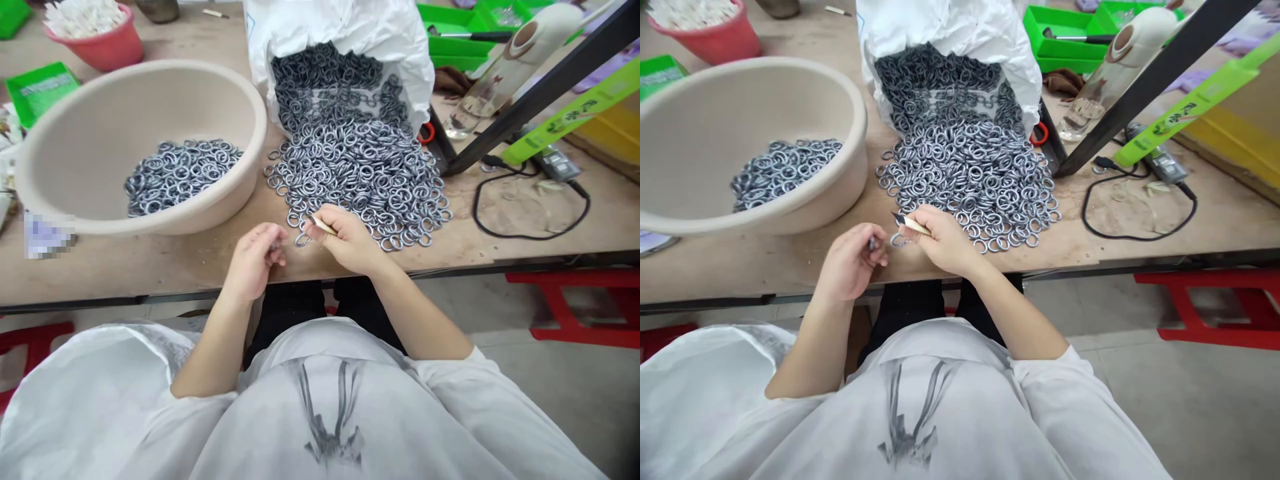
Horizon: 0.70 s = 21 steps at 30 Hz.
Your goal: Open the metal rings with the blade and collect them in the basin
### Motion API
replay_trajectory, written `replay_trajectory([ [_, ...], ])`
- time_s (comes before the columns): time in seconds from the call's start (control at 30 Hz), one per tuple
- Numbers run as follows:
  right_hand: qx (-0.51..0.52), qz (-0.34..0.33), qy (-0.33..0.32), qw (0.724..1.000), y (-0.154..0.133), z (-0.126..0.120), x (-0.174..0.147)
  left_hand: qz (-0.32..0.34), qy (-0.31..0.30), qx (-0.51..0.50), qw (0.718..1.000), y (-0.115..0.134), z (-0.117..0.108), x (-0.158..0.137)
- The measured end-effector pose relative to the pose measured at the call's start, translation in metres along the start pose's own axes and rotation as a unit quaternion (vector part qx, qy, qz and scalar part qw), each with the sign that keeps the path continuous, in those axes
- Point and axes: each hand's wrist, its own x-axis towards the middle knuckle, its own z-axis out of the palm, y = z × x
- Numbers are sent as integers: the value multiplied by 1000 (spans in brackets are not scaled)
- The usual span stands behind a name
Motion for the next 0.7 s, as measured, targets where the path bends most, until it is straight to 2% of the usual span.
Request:
replay_trajectory([
  [0.1, 103, -29, 17, 994, -2, -4, -8, -65, -110, 20, 992, -5, 12, -6],
  [0.17, 116, -26, 38, 992, -4, -2, -13, -101, -146, -19, 984, -7, 19, -8],
  [0.23, 122, -20, 69, 990, -6, 2, -18, -96, -141, -49, 984, -10, 24, -9],
  [0.37, 137, -4, 124, 983, -11, 12, -25, -35, -108, -40, 993, -17, 29, -10],
  [0.57, 179, 81, 152, 969, -7, 16, -27, -31, -97, -49, 994, -16, 35, -14],
  [0.7, 83, 19, 110, 990, -10, 12, -34, -23, -78, -62, 995, -15, 35, -13],
])
